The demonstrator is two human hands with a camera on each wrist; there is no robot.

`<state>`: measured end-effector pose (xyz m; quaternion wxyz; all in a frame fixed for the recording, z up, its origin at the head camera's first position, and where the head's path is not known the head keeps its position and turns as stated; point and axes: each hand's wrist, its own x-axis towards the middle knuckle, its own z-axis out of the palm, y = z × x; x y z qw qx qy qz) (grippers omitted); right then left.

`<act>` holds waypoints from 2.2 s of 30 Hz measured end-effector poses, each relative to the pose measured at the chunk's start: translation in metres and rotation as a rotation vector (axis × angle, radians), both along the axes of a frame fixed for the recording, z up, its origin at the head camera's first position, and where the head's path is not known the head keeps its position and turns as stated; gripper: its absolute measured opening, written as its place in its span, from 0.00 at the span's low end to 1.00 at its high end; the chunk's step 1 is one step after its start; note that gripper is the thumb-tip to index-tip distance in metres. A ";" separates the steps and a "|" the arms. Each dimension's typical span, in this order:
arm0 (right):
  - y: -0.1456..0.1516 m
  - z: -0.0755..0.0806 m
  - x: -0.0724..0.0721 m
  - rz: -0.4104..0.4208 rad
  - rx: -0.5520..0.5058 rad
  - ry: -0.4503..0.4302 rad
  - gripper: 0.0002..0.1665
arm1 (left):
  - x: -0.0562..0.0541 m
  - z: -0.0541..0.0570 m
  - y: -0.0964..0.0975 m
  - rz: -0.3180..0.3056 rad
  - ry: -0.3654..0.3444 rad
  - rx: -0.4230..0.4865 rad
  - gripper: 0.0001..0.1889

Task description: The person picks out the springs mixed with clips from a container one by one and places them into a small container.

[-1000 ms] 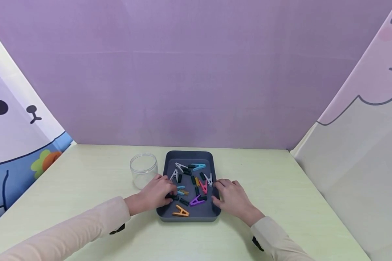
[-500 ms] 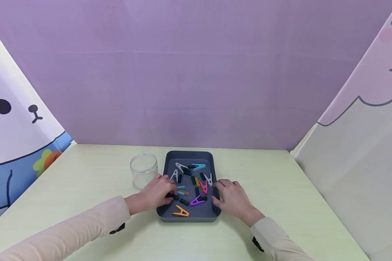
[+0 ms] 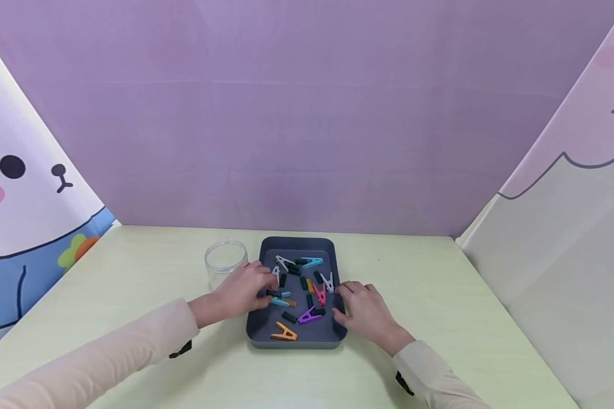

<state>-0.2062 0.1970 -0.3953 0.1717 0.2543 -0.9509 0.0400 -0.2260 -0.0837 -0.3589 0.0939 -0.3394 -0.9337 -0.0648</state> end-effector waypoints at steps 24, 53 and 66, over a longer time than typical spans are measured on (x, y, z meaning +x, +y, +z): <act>0.001 -0.001 -0.002 0.019 -0.001 0.037 0.24 | -0.021 0.037 -0.041 0.153 0.145 0.163 0.06; -0.001 -0.003 -0.004 0.023 -0.006 0.037 0.25 | -0.040 0.025 -0.081 0.315 0.055 0.159 0.07; -0.001 -0.003 -0.004 0.008 0.002 0.017 0.24 | -0.041 0.023 -0.078 0.328 0.028 0.163 0.10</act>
